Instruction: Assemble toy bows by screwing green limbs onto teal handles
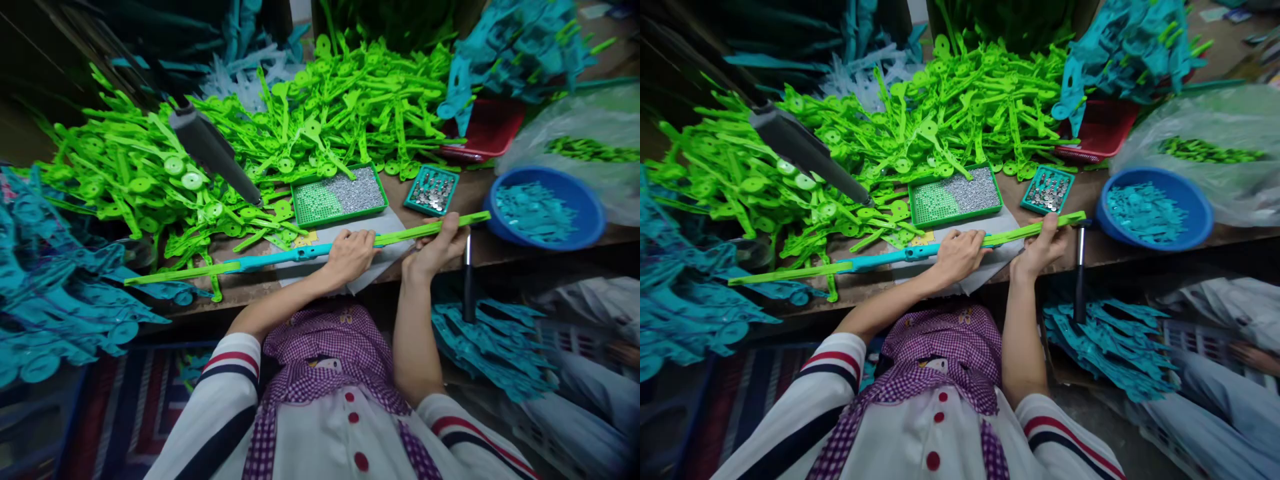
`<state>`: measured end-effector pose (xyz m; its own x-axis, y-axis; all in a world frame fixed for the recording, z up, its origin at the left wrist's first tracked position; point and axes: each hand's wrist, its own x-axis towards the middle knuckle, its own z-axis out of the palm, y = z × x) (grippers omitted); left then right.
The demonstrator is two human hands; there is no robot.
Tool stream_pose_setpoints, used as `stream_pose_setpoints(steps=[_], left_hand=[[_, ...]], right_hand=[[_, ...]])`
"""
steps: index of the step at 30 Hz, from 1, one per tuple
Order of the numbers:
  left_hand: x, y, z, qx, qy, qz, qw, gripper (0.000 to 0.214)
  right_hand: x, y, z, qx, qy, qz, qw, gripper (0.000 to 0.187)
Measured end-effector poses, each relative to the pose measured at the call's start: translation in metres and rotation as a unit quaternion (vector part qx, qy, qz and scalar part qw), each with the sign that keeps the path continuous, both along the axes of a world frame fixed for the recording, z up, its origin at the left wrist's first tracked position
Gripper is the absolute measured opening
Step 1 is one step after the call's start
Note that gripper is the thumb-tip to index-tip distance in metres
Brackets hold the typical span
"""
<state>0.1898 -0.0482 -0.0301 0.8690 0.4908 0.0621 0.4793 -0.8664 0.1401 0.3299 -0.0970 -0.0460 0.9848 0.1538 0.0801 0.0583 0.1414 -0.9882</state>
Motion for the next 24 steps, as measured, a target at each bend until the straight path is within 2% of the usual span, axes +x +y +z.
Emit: stream_pose_setpoints(steps=[4, 7, 10, 15, 19, 24], left_hand=[[-0.007, 0.004, 0.008, 0.016, -0.020, -0.015, 1.000, 0.042], [-0.008, 0.005, 0.020, 0.013, -0.027, -0.028, 0.999, 0.044], [-0.009, 0.006, 0.026, -0.010, -0.008, -0.035, 0.999, 0.043], [-0.017, 0.004, 0.025, -0.057, 0.049, -0.051, 0.996, 0.040], [-0.020, 0.000, 0.026, -0.078, 0.042, -0.028, 0.996, 0.035], [-0.016, 0.015, 0.026, -0.132, 0.037, -0.016, 0.990, 0.036]], right_hand=[[0.005, -0.007, 0.012, -0.033, -0.032, 0.042, 0.998, 0.041], [0.007, -0.015, 0.025, -0.003, -0.045, 0.065, 0.997, 0.040], [0.003, -0.024, 0.031, 0.014, -0.047, 0.064, 0.997, 0.037], [-0.011, -0.037, 0.025, -0.020, -0.028, 0.039, 0.999, 0.033], [-0.017, -0.040, 0.020, -0.002, -0.028, 0.029, 0.999, 0.031], [0.001, -0.036, 0.011, -0.015, -0.024, 0.094, 0.995, 0.033]])
